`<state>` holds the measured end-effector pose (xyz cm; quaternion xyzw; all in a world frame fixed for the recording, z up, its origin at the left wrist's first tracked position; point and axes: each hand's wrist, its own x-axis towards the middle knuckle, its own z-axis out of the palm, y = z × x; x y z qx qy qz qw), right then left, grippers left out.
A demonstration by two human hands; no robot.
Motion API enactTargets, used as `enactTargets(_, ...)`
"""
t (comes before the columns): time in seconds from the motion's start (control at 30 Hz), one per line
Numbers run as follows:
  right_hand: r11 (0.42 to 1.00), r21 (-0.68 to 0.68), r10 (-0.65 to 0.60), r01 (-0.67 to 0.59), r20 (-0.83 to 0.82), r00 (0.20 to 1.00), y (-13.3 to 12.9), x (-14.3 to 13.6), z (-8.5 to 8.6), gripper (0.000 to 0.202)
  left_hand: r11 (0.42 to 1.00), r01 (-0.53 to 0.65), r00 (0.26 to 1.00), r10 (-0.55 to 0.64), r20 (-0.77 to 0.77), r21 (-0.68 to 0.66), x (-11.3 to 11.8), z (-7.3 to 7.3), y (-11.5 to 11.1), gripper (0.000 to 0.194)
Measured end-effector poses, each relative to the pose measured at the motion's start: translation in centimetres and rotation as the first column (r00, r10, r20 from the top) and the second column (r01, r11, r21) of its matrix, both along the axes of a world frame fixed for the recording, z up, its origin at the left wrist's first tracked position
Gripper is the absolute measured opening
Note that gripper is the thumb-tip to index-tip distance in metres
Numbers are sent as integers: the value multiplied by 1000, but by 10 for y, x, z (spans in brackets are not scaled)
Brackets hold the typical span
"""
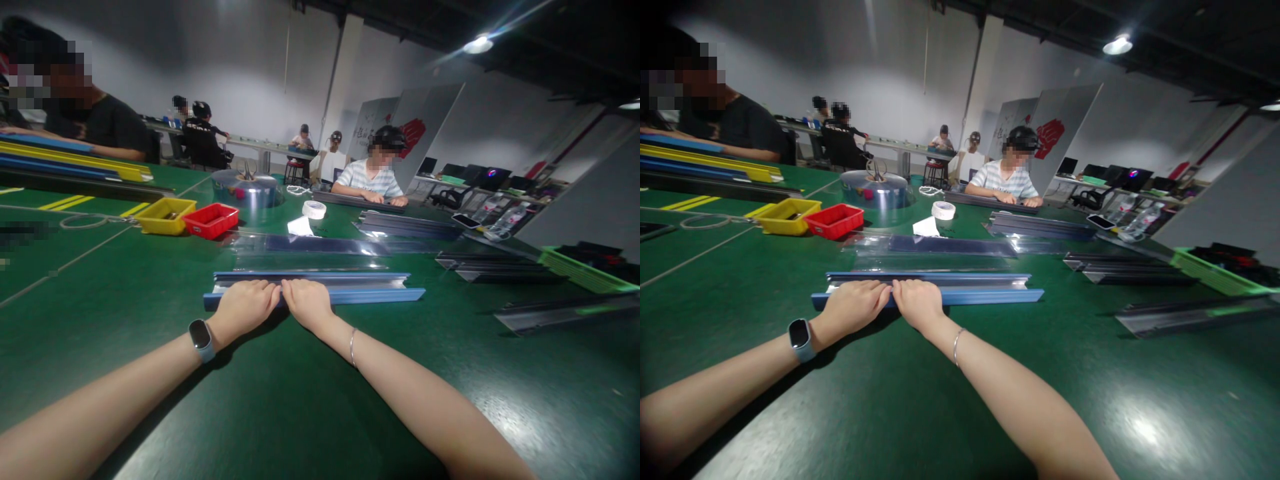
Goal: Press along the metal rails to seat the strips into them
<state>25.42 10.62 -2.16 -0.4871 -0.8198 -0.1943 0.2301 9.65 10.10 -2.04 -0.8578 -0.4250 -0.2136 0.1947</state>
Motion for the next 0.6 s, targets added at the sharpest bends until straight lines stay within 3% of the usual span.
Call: enactTargets(0.6,999,7,-54,54,19,998,-1,-3,1,44,1000,-3,1000,3,3,2,0,2,-1,35)
